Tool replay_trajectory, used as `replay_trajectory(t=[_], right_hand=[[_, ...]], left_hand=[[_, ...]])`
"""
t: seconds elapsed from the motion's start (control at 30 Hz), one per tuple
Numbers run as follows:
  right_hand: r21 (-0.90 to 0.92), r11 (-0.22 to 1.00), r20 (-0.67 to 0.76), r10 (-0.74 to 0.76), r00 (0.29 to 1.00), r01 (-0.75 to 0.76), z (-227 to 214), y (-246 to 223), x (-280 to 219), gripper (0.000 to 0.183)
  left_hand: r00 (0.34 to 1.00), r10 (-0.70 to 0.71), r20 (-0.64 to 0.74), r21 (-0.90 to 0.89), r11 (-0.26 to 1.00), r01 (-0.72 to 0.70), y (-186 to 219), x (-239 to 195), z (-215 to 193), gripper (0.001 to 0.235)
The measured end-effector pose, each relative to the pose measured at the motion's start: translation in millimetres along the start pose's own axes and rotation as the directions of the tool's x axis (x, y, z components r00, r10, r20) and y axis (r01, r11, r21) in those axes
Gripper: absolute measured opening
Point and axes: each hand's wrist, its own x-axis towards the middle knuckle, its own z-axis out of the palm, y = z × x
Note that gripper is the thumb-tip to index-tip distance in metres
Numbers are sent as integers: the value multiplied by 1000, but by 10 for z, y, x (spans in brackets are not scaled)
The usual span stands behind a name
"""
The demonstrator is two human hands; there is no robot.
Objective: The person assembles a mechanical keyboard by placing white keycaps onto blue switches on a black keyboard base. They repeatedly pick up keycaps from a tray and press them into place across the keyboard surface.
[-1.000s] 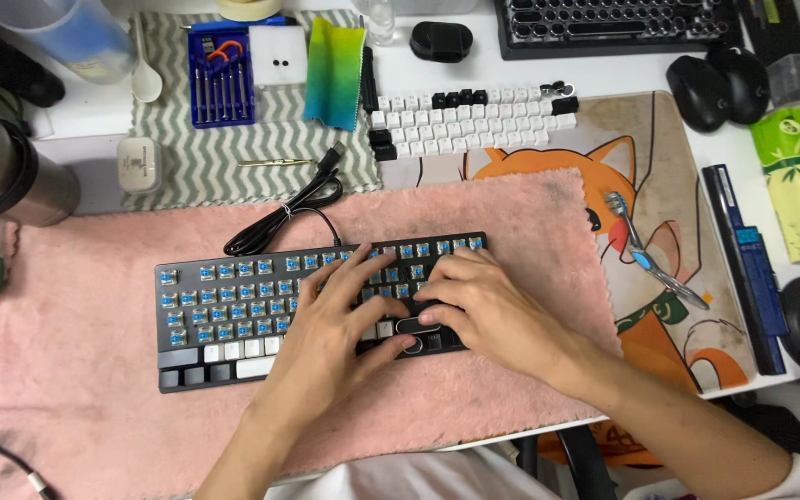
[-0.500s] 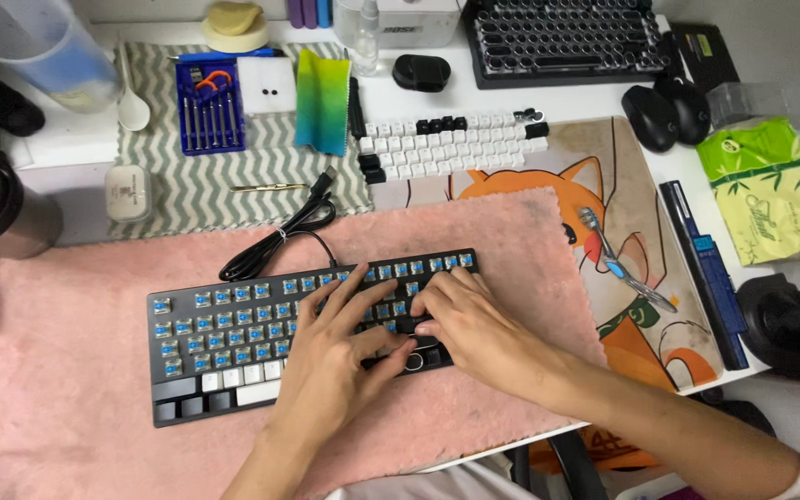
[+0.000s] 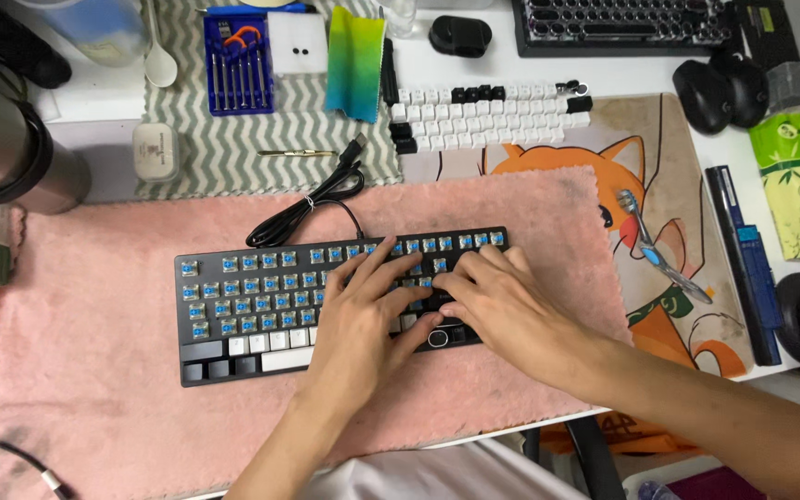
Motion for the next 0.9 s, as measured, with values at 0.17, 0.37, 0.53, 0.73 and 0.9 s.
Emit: replay_trajectory(t=[0.17, 0.37, 0.53, 0.73, 0.9], right_hand=[[59, 998, -136, 0, 991, 8, 36, -32, -23, 7], [26, 999, -148, -26, 989, 30, -4, -142, -69, 19], [86, 995, -217, -26, 976, 45, 50, -135, -135, 21], [-17, 997, -329, -80, 941, 79, 105, -160, -174, 18], [-17, 996, -331, -86, 940, 85, 119, -177, -188, 16]], left_hand=[[993, -80, 84, 2, 997, 80, 12, 79, -28, 22], [961, 42, 274, 365, 920, -144, 88, 198, -63, 24], [952, 176, 248, 486, 828, -280, -3, 92, 86, 26], [939, 199, 280, 508, 799, -321, -5, 71, 123, 27], [924, 101, 370, 481, 829, -283, -3, 66, 155, 30]])
